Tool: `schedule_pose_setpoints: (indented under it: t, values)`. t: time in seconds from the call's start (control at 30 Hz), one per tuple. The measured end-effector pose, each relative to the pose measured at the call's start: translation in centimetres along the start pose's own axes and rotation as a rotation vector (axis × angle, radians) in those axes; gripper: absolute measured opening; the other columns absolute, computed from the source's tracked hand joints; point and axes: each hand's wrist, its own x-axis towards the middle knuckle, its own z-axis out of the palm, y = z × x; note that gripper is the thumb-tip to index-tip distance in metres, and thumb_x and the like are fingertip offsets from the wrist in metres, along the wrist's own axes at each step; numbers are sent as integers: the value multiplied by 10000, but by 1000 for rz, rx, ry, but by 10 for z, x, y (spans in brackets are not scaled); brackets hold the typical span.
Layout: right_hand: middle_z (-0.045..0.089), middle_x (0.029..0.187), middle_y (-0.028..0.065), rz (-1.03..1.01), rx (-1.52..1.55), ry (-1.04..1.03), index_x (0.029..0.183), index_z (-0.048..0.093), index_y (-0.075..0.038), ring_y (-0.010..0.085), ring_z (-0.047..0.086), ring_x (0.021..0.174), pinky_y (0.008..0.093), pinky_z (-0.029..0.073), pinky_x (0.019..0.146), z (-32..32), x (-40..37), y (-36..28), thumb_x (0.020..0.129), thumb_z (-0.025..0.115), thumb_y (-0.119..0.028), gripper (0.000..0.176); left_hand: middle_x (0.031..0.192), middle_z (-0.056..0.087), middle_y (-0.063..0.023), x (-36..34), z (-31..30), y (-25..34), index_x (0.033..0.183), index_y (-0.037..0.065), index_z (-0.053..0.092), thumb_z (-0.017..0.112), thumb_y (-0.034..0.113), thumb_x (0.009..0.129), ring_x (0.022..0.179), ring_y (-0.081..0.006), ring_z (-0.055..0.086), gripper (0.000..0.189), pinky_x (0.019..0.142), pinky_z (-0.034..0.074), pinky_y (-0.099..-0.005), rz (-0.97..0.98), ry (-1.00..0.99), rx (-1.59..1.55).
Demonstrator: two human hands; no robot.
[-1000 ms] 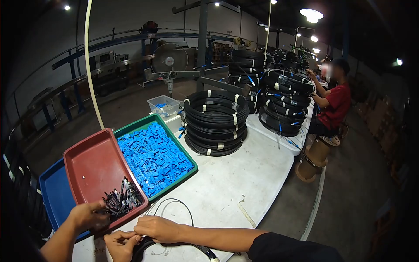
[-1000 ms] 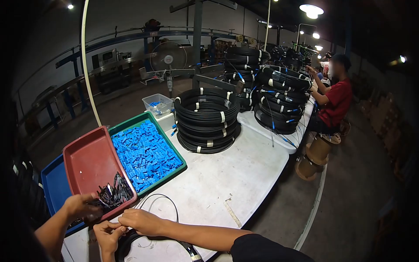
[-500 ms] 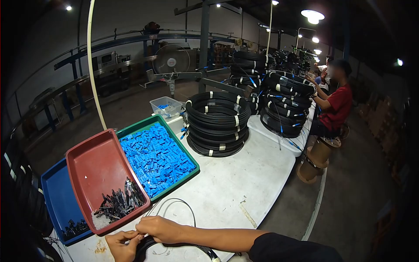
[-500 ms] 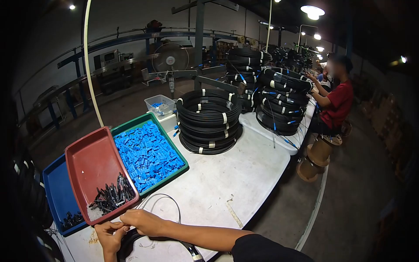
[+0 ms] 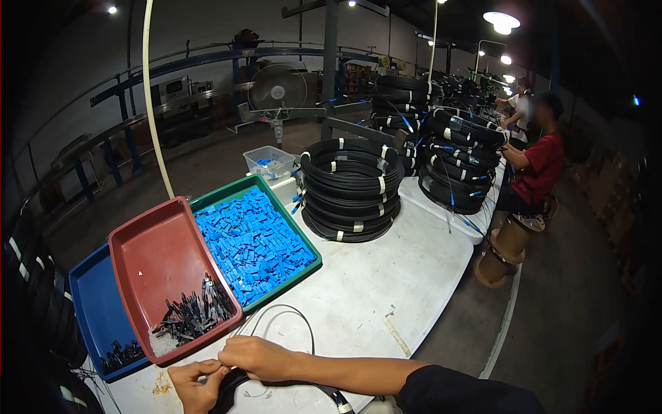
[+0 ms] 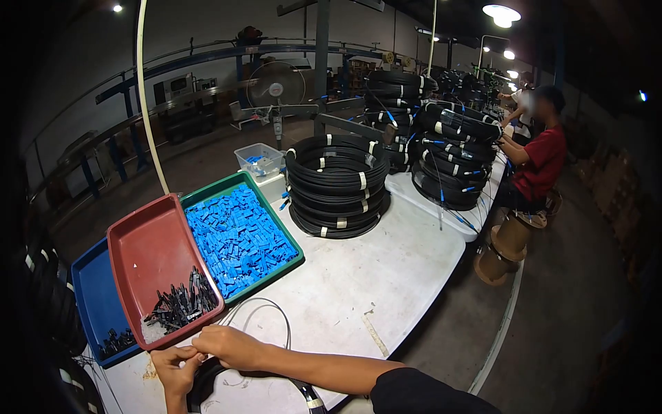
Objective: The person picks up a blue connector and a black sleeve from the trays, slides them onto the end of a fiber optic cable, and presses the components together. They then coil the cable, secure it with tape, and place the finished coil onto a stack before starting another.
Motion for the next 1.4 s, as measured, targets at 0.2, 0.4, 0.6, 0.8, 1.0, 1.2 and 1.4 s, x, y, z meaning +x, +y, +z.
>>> schedule_pose_setpoints:
  t: [0.2, 0.4, 0.6, 0.8, 1.0, 1.2, 1.4]
  values:
    - [632, 720, 171, 560, 387, -42, 866, 509, 36, 319, 637, 662, 414, 482, 618, -1, 3, 1, 864, 575, 84, 81, 754, 731, -155, 14, -2, 21, 804, 10, 703, 781, -45, 666, 615, -296, 708, 167, 578, 541, -326, 783, -156, 707]
    - [627, 771, 190, -48, -13, -31, 919, 497, 31, 398, 615, 694, 403, 496, 647, -3, 2, 8, 817, 603, 99, 162, 791, 752, -160, 2, -6, -11, 831, -46, 700, 778, -82, 721, 643, -171, 727, 140, 641, 576, -284, -267, 9, -238]
    - [598, 709, 191, 435, 334, -2, 874, 498, 37, 361, 599, 650, 400, 481, 618, 3, 1, 5, 801, 603, 109, 147, 746, 723, -133, 12, 2, 20, 829, 7, 691, 768, -84, 688, 575, -251, 683, 184, 552, 520, -319, 548, -96, 497]
    - [622, 812, 170, 283, 187, -48, 923, 503, 23, 320, 633, 740, 405, 501, 676, 1, -1, 6, 857, 591, 81, 125, 784, 738, -143, 6, 1, 11, 805, 5, 695, 810, -60, 681, 652, -250, 720, 180, 635, 553, -298, 440, 6, 436]
    - [539, 849, 158, 7, -49, -89, 945, 527, -4, 375, 569, 833, 446, 472, 724, 0, -5, 12, 737, 635, 71, 247, 832, 748, -173, 1, -4, -2, 818, -74, 684, 802, -78, 749, 757, -183, 726, 137, 749, 571, -285, -155, -25, -85]
    - [541, 847, 146, -21, -91, -36, 933, 520, -5, 367, 570, 828, 446, 475, 721, 0, -4, 11, 690, 619, 87, 278, 862, 749, -178, 1, -1, -2, 838, -78, 679, 762, -77, 793, 765, -189, 729, 94, 742, 578, -292, -70, -33, -130]
    - [615, 748, 167, 313, 265, 38, 886, 519, 38, 316, 613, 668, 366, 497, 623, -1, 1, 0, 810, 550, 114, 112, 830, 746, -141, 8, -6, 14, 900, -8, 679, 749, -110, 713, 712, -217, 741, 224, 695, 577, -284, 477, -136, 407]
